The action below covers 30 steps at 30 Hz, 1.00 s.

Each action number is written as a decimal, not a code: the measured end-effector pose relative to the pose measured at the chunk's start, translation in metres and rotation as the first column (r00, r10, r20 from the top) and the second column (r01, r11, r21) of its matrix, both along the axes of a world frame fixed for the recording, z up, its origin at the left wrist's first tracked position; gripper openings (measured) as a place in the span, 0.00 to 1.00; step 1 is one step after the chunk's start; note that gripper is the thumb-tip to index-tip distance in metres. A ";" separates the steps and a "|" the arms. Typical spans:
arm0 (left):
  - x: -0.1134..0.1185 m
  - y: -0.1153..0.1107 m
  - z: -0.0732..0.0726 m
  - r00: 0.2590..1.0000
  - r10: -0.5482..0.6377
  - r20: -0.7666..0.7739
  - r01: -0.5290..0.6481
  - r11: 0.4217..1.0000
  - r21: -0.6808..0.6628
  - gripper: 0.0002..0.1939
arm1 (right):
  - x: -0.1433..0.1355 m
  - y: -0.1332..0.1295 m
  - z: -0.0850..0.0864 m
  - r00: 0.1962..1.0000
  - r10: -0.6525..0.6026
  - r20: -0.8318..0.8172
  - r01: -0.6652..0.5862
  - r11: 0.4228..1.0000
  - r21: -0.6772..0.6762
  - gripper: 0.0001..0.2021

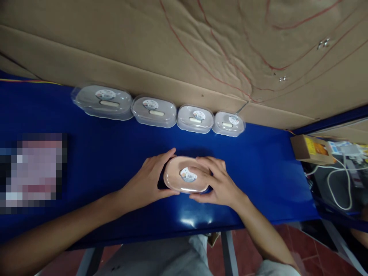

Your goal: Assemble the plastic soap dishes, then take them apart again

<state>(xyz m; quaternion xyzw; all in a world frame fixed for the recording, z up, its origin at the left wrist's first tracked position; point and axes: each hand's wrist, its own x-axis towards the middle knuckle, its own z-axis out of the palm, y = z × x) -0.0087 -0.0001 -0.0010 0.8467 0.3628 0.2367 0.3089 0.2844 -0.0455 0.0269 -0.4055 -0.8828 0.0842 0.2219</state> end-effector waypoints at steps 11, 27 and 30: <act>0.001 0.001 -0.003 1.000 -0.024 -0.017 0.025 0.999 0.042 0.65 | -0.009 -0.002 -0.007 0.999 -0.034 0.029 0.037 0.994 -0.100 0.39; -0.002 0.001 -0.004 0.997 -0.042 -0.062 0.044 0.999 0.032 0.56 | -0.019 -0.003 -0.011 0.997 -0.067 0.035 0.067 0.998 -0.008 0.42; -0.002 0.001 -0.004 0.998 -0.024 -0.063 0.025 0.999 0.026 0.55 | -0.016 -0.002 -0.008 0.998 -0.043 0.046 0.045 0.997 -0.062 0.43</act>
